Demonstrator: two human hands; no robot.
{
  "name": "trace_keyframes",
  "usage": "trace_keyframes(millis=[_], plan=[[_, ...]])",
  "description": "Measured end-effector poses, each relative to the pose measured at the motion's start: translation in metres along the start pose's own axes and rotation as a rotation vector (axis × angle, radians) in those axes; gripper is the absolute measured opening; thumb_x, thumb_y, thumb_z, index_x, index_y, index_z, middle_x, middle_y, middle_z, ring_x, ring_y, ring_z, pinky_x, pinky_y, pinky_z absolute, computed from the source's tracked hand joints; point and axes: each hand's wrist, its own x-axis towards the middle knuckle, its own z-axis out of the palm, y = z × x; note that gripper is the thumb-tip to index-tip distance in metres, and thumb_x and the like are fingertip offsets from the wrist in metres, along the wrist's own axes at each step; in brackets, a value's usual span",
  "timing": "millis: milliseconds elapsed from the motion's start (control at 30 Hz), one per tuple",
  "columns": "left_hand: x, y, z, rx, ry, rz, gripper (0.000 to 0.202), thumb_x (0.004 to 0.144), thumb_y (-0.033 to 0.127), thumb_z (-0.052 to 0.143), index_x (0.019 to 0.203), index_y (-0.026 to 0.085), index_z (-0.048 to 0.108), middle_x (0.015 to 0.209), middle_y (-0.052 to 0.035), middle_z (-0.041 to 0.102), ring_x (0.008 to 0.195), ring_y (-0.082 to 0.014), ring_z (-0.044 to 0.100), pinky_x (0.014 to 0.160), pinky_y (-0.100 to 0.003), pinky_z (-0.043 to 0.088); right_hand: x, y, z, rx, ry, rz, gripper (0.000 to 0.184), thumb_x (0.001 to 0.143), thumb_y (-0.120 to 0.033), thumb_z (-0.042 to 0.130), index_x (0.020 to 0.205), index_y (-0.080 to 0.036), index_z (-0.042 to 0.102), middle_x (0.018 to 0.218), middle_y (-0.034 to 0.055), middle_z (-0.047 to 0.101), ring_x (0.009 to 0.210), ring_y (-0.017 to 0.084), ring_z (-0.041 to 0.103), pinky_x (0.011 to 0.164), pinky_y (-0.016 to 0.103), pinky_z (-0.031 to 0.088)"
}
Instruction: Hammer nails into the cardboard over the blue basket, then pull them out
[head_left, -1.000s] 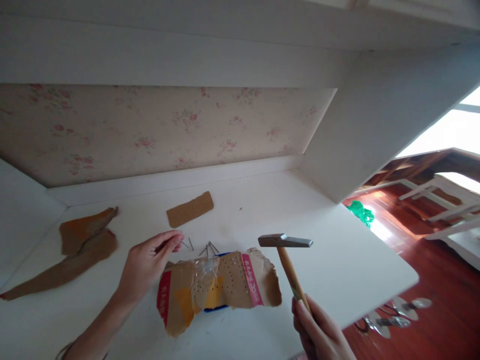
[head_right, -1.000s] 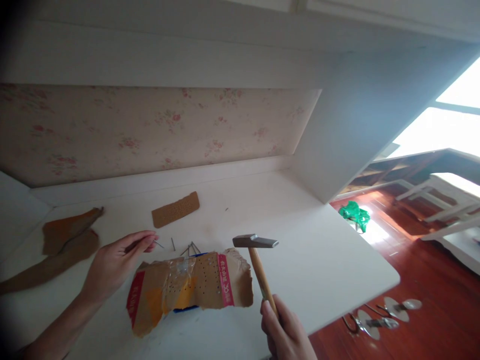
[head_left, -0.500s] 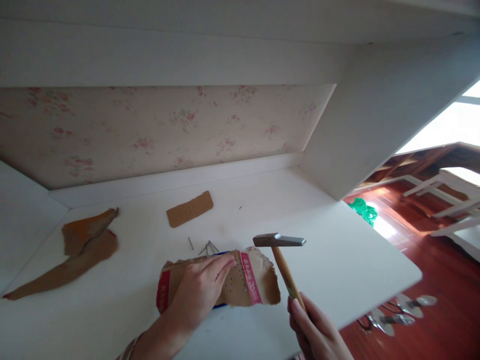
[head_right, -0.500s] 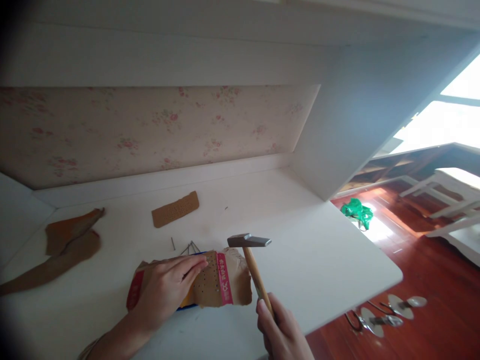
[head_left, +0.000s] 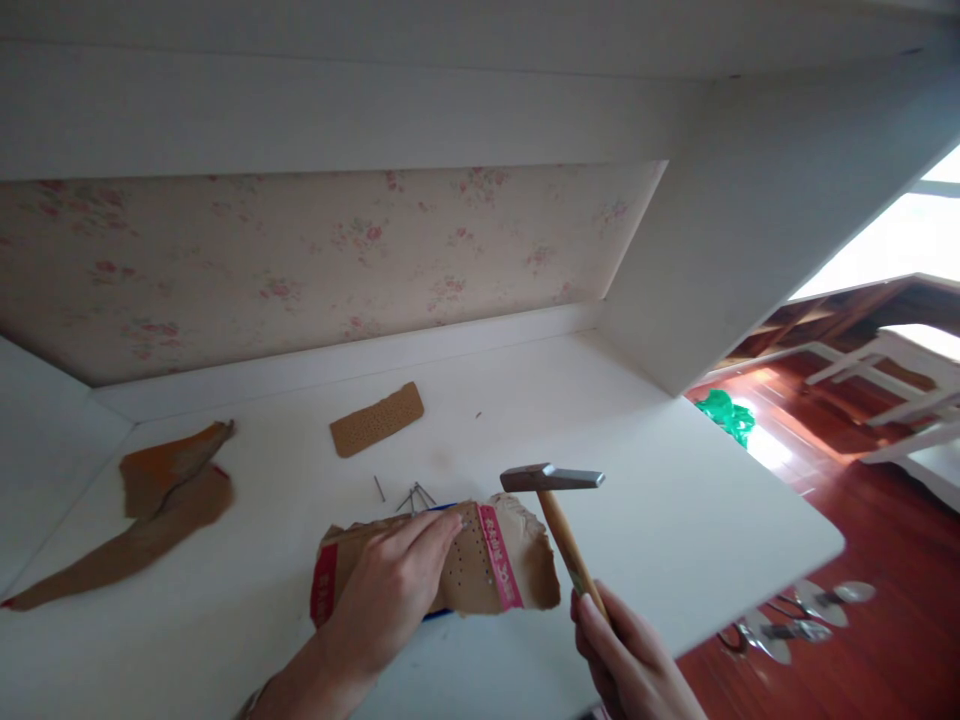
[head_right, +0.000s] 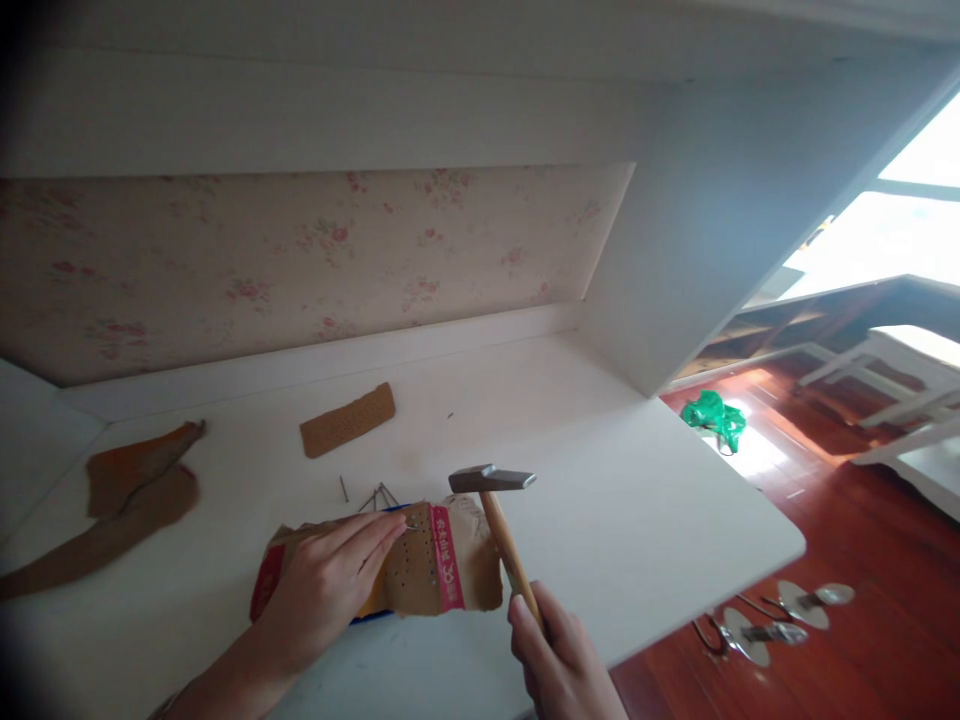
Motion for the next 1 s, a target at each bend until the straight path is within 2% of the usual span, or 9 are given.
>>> trace_keyframes(millis=[200,400,533,633,733,833,1000], plan=[[0.000,0.001,-0.003,-0.012,-0.055,0.035,0.022,0.099,0.009,0.052,0.110,0.015,0.070,0.104,-0.0072,0.077,0.092,-0.0185,0.076,0.087,-0.030,0.063,0.002,0.007,0.000,-0.007,-0.001,0.022,0.062,0.074,-0.082,0.064,0.078,-0.022,0.049,0.064,-0.0079,0.041,0.056,0.008,0.033,0.050,0.020,0.025],[0.000,0.003,0.000,-0.028,-0.083,0.053,0.025,0.099,0.009,0.051,0.116,0.015,0.068,0.108,-0.0085,0.077,0.099,-0.0189,0.075,0.092,-0.031,0.061,0.001,0.004,0.004,0.016,-0.044,0.035,0.062,0.075,-0.082,0.063,0.078,-0.023,0.047,0.063,-0.0097,0.036,0.054,0.007,0.024,0.048,0.021,0.017],[0.000,0.005,0.006,-0.142,-0.048,-0.033,0.021,0.100,0.015,0.054,0.116,0.020,0.067,0.107,-0.0042,0.078,0.094,-0.0163,0.076,0.091,-0.027,0.061,-0.001,0.002,0.005,0.015,-0.032,0.037,0.063,0.074,-0.083,0.064,0.076,-0.022,0.047,0.063,-0.0093,0.038,0.054,0.007,0.026,0.048,0.021,0.018],[0.001,0.005,0.009,-0.244,-0.025,-0.206,0.021,0.098,0.022,0.061,0.119,0.024,0.063,0.101,0.0003,0.080,0.085,-0.0154,0.078,0.083,-0.024,0.063,-0.002,0.003,0.004,0.013,-0.017,0.047,0.063,0.073,-0.084,0.064,0.075,-0.022,0.047,0.063,-0.0084,0.039,0.055,0.008,0.028,0.048,0.020,0.020],[0.002,0.004,0.009,-0.351,-0.064,-0.351,0.017,0.093,0.023,0.068,0.110,0.026,0.066,0.093,0.0046,0.081,0.081,-0.0153,0.078,0.077,-0.022,0.063,-0.001,0.005,0.004,0.031,-0.018,0.037,0.062,0.073,-0.083,0.064,0.076,-0.023,0.048,0.063,-0.0084,0.040,0.055,0.008,0.029,0.049,0.020,0.020],[0.003,0.002,0.009,-0.418,-0.086,-0.343,0.008,0.092,0.023,0.069,0.098,0.026,0.074,0.093,0.0054,0.081,0.080,-0.0140,0.078,0.077,-0.020,0.062,-0.001,0.006,0.005,0.040,-0.021,0.030,0.061,0.074,-0.081,0.066,0.077,-0.023,0.047,0.063,-0.0090,0.038,0.055,0.008,0.029,0.050,0.020,0.021],[0.007,0.003,0.005,-0.402,-0.025,-0.344,0.012,0.093,0.027,0.068,0.094,0.024,0.080,0.090,0.0020,0.081,0.075,-0.0157,0.078,0.075,-0.022,0.063,-0.002,0.003,0.006,0.041,-0.061,0.060,0.061,0.076,-0.082,0.063,0.080,-0.023,0.049,0.063,-0.0102,0.036,0.053,0.007,0.022,0.046,0.021,0.014]])
